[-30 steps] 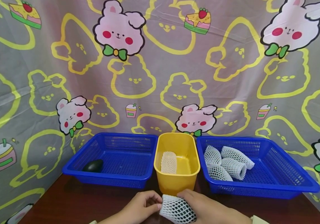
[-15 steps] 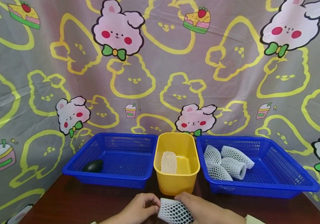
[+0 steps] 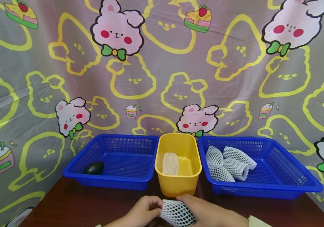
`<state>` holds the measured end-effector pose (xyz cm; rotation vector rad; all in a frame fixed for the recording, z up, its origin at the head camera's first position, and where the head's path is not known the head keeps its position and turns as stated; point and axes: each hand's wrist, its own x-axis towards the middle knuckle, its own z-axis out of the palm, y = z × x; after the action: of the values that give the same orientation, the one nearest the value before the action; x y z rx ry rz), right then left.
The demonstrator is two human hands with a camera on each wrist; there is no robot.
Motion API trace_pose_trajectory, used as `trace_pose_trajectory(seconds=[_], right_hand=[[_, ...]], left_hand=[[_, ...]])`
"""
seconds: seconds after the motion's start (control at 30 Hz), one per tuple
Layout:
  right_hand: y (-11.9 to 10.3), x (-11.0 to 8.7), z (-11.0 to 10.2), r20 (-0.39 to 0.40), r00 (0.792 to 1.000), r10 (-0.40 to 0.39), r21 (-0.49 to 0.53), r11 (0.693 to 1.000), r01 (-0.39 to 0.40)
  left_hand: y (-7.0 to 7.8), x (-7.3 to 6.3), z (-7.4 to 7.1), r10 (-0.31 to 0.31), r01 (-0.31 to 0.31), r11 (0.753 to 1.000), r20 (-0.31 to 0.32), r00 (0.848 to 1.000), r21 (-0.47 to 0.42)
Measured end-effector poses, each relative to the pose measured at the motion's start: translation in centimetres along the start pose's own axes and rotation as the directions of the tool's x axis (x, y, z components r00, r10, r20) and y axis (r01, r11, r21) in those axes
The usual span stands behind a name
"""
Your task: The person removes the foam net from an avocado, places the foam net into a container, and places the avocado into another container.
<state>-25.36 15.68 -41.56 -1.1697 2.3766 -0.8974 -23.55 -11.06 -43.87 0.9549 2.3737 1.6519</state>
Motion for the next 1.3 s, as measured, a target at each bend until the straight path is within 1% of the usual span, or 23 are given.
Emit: trace_pose_trajectory(seconds=[0.13, 0.27, 0.37, 0.43, 0.63, 0.73, 0.83, 0.93, 1.03, 1.07, 1.17, 1.3], right_hand=[[0.1, -0.2, 0.0, 0.008, 1.000, 0.009, 0.010, 1.000, -0.009], [0.2, -0.5, 0.0, -0.001, 1.000, 0.017, 0.005, 1.000, -0.017], [0.4, -0.7, -0.1, -0.010, 0.999, 0.032, 0.018, 0.999, -0.032], [0.5, -0.9, -0.1, -0.020, 0.999, 0.028, 0.020, 0.999, -0.027], [1.0, -1.3, -0.3, -0.033, 0.999, -0.016, 0.081, 0.997, 0.019], [1.3, -1.6, -0.4, -0.034, 0.999, -0.035, 0.088, 0.995, 0.038], [1.7, -1.9, -0.6, -0.038, 0.998, -0.041, 0.057, 0.997, 0.043], [2.0, -2.2, -0.7, -0.048, 0.998, -0.050, -0.006, 0.999, 0.050], [2.1, -2.3, -0.7, -0.058, 0.995, -0.077, -0.070, 0.995, 0.073], [2.2, -2.3, -0.8, -0.057, 0.995, -0.080, -0.072, 0.995, 0.076], [2.1, -2.2, -0.8, -0.051, 0.995, -0.085, -0.069, 0.994, 0.082], [2.1, -2.2, -0.7, -0.050, 0.994, -0.093, -0.079, 0.993, 0.088]], left_hand=[[0.0, 0.1, 0.2, 0.001, -0.001, 1.000, -0.029, 1.000, 0.010], [0.3, 0.3, 0.3, -0.025, 0.024, 0.999, -0.048, 0.999, -0.025], [0.5, 0.5, 0.3, -0.038, 0.036, 0.998, -0.040, 0.998, -0.060], [0.5, 0.5, 0.4, -0.037, 0.034, 0.997, -0.032, 0.999, -0.075], [0.5, 0.6, 0.7, -0.016, 0.014, 0.993, -0.014, 1.000, -0.115], [0.3, 0.7, 0.9, -0.003, 0.003, 0.991, -0.004, 1.000, -0.135], [0.1, 0.7, 1.1, -0.003, 0.004, 0.985, 0.008, 1.000, -0.171], [0.0, 0.8, 1.3, -0.025, 0.029, 0.977, 0.018, 1.000, -0.213], [-0.1, 0.9, 1.4, -0.055, 0.060, 0.969, 0.027, 0.998, -0.239], [-0.1, 0.9, 1.4, -0.066, 0.071, 0.967, 0.032, 0.997, -0.245], [-0.1, 1.1, 1.5, -0.071, 0.080, 0.969, 0.047, 0.996, -0.234], [0.1, 1.4, 1.6, -0.050, 0.067, 0.969, 0.076, 0.996, -0.236]])
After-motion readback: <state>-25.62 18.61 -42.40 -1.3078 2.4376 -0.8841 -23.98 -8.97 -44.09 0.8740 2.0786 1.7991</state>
